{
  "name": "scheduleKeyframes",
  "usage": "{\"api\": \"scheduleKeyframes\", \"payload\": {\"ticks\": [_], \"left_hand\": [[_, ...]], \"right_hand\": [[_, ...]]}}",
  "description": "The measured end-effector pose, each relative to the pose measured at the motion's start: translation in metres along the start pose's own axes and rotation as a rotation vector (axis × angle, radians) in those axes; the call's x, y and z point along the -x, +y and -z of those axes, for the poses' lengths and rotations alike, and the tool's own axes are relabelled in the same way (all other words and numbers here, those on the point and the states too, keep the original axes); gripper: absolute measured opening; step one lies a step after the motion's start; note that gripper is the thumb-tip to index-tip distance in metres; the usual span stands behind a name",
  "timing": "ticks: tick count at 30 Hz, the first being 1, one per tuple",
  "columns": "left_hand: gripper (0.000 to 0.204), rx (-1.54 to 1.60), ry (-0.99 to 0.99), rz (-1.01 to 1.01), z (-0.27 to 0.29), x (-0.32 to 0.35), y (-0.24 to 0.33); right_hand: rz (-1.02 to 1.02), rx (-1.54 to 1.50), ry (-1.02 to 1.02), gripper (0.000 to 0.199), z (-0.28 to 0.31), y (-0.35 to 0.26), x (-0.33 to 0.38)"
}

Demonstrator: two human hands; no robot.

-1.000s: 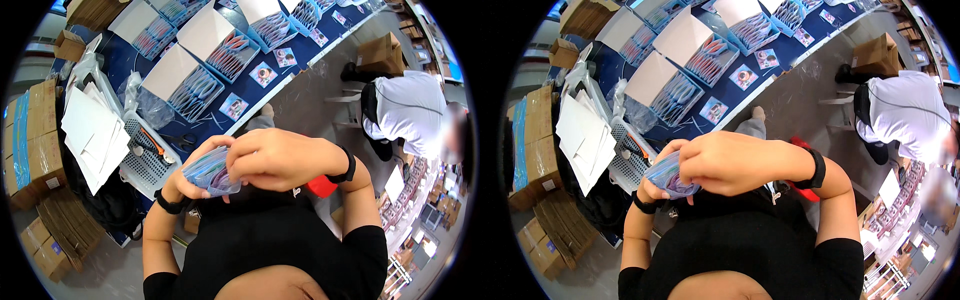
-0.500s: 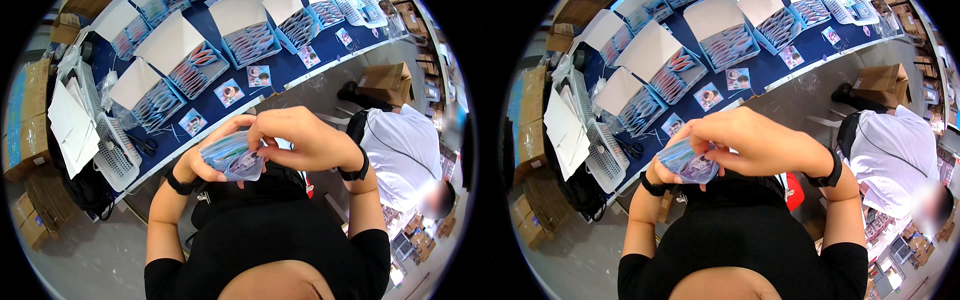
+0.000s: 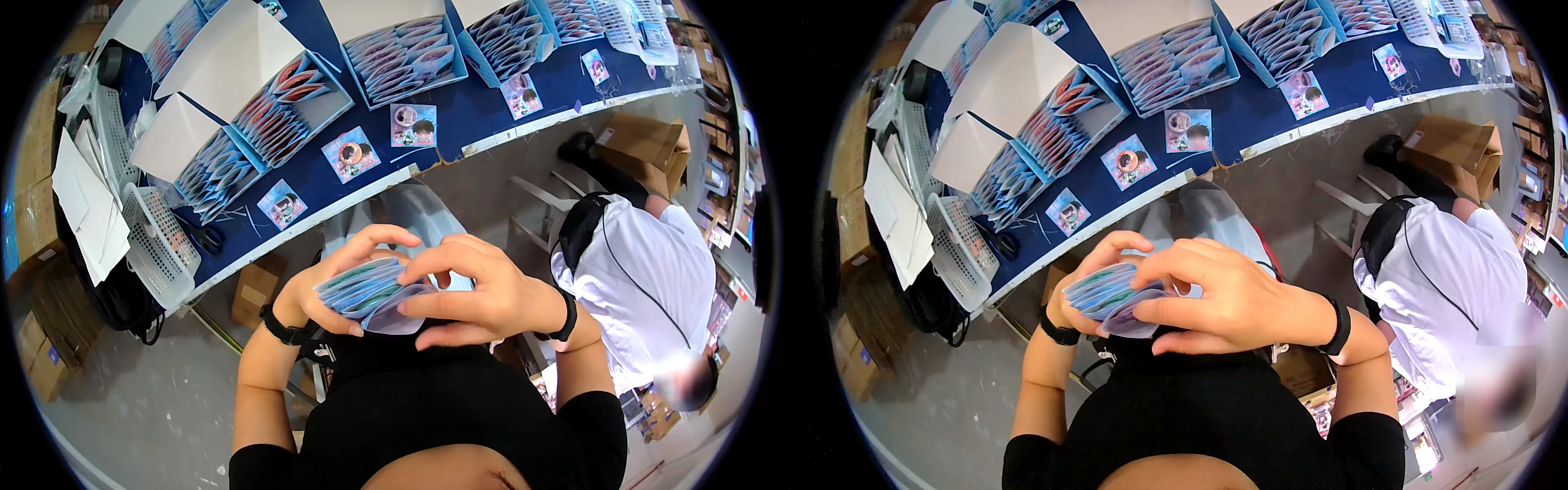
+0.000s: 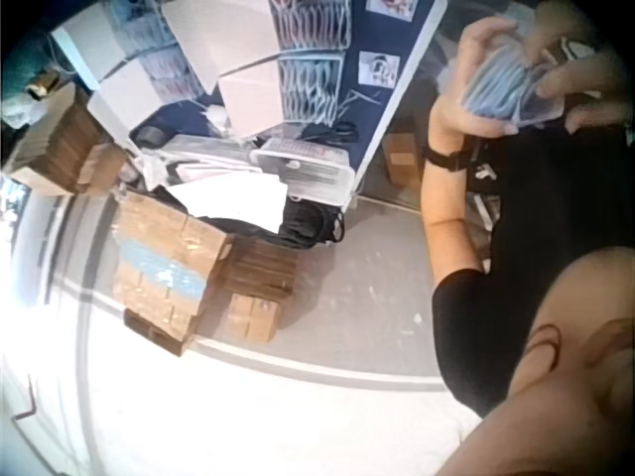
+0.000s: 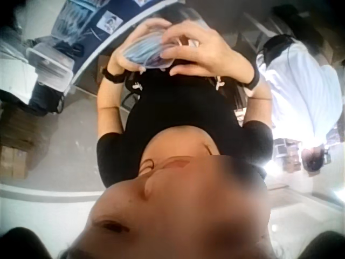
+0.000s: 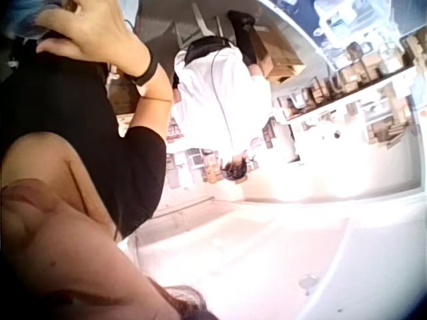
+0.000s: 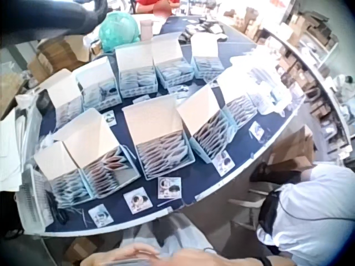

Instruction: The person handles stacks of small blue plastic-wrapped items at a workbench. They use scissors to trim the edges of the plastic packaging on the stacks. The person also moves items between boxes and a white basket on the table.

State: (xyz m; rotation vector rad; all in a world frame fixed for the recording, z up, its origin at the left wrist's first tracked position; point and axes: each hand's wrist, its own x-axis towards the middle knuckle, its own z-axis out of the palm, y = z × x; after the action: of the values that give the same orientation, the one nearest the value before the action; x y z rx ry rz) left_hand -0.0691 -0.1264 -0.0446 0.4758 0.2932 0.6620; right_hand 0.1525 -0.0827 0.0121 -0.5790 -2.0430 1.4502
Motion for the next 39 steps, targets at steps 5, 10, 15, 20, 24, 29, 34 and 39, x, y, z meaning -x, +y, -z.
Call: {"api": "scheduleKeyframes", "payload": {"ticks": [5,10,15,20,24,29,34,39], "left_hand": [[0.105,0.066,0.119,-0.038,-0.002,0.001,0.003],[0.104,0.088,0.317,-0.166,-0.002,0.01,0.012],[0.107,0.007,0.25,-0.314,-0.005,0.03,0.019],[0.106,-0.114,0.202,-0.455,-0.021,0.038,0.012],[0.102,-0.166,0.234,-0.474,-0.027,0.037,0.01],[0.101,-0.241,0.233,-0.528,-0.04,0.034,0.017],[0.094,-0.331,0.198,-0.532,-0.044,0.028,0.03],[0.089,-0.465,0.168,-0.48,-0.045,0.022,0.035]], "right_hand": [[0.064,0.095,-0.032,0.016,0.007,0.008,-0.003],[0.008,0.152,0.211,0.011,0.062,0.033,-0.015],[-0.116,0.448,0.487,0.019,0.105,0.119,-0.039],[-0.044,0.744,0.217,0.022,0.109,0.163,-0.055],[-0.14,0.738,0.13,0.015,0.092,0.185,-0.053],[-0.118,0.88,0.109,0.019,0.089,0.196,-0.051],[-0.056,0.795,0.217,0.022,0.083,0.157,-0.047],[0.169,0.334,0.095,0.02,0.063,0.016,-0.068]]}}
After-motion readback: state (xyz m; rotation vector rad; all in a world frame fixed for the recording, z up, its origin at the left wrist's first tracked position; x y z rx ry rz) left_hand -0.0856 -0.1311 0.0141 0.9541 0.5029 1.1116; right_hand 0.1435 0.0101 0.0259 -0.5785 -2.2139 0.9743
